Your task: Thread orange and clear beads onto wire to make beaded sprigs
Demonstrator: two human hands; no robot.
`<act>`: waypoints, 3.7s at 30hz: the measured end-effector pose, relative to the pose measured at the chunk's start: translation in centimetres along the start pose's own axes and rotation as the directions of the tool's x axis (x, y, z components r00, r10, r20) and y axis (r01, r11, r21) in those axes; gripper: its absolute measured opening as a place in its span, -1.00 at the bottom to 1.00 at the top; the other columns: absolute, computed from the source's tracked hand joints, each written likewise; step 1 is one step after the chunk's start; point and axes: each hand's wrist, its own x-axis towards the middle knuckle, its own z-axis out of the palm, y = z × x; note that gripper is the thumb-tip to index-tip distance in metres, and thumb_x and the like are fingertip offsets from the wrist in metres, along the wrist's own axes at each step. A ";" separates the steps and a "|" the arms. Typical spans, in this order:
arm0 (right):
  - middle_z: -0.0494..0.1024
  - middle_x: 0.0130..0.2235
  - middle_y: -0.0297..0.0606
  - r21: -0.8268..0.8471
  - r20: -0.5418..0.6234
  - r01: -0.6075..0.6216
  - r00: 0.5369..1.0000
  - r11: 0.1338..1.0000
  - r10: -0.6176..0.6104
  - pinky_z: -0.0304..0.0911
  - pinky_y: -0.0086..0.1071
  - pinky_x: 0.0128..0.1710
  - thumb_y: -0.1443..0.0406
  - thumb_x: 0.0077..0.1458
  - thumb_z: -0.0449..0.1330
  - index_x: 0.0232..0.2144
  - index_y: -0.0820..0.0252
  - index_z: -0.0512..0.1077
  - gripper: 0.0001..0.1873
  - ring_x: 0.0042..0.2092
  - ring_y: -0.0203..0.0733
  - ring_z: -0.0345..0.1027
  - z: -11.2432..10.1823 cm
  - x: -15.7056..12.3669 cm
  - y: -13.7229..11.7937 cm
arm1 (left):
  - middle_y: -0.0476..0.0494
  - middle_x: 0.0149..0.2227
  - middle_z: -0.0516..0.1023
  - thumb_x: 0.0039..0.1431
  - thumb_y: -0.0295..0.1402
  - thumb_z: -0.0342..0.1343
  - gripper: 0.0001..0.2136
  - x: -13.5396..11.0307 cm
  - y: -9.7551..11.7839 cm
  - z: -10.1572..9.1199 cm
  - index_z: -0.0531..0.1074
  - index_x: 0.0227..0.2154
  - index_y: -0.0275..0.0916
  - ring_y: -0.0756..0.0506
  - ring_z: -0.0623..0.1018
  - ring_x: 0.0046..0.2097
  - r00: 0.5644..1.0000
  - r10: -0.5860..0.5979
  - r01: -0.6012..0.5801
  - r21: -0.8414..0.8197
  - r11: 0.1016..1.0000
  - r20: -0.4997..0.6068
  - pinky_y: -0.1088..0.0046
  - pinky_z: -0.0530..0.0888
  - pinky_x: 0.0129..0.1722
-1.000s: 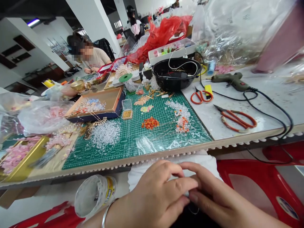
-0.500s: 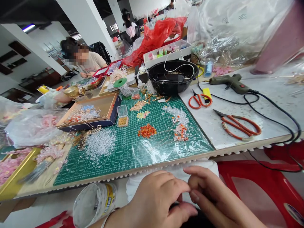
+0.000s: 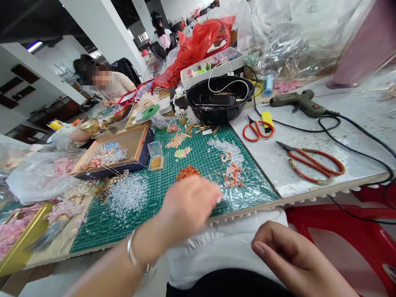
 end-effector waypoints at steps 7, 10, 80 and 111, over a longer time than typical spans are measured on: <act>0.25 -0.45 -0.38 0.078 0.080 -0.040 0.996 0.996 0.034 0.16 -0.43 -0.40 -0.02 0.27 0.07 -0.44 0.08 0.24 -0.63 -0.40 -0.23 0.13 0.0 0.0 -0.4 | -0.15 -0.21 0.59 0.24 -0.45 0.07 -0.81 11.8 -6.3 -2.0 0.60 -0.28 -0.17 -0.17 0.51 -0.10 0.976 0.120 -0.203 0.555 0.807 0.183 0.28 0.40 -0.02; 0.20 -0.47 -0.41 0.109 0.088 -0.056 0.995 0.992 0.046 0.12 -0.42 -0.42 -0.04 0.23 0.11 -0.47 0.08 0.21 -0.60 -0.42 -0.24 0.09 -0.1 0.1 -0.6 | -0.19 -0.20 0.59 0.24 -0.46 0.07 -0.81 13.0 -7.4 -1.5 0.61 -0.30 -0.19 -0.18 0.52 -0.09 0.959 0.118 -0.254 0.602 0.757 0.257 0.29 0.42 -0.03; 0.43 -0.42 -0.33 0.008 -0.083 0.103 0.991 0.995 -0.102 0.33 -0.50 -0.43 0.02 0.31 0.03 -0.37 0.04 0.44 -0.65 -0.39 -0.21 0.33 -0.1 -1.7 -1.8 | -0.20 -0.07 0.67 0.33 -0.42 0.05 -0.77 6.9 -1.9 -1.9 0.61 -0.12 -0.22 -0.22 0.59 -0.02 0.996 0.056 -0.005 0.604 0.797 -0.066 0.16 0.45 0.07; 0.21 -0.67 -0.46 -0.157 -0.324 0.356 0.863 0.921 -0.389 0.07 -0.52 -0.73 0.23 0.13 0.22 -0.63 0.06 0.27 -0.67 -0.66 -0.36 0.07 1.2 -4.2 -4.3 | -0.10 -0.30 0.56 0.22 -0.34 0.22 -0.92 -8.6 3.4 5.3 0.49 -0.27 -0.23 0.05 0.47 -0.40 0.902 -0.336 0.430 -0.492 0.757 0.270 0.62 0.44 -0.51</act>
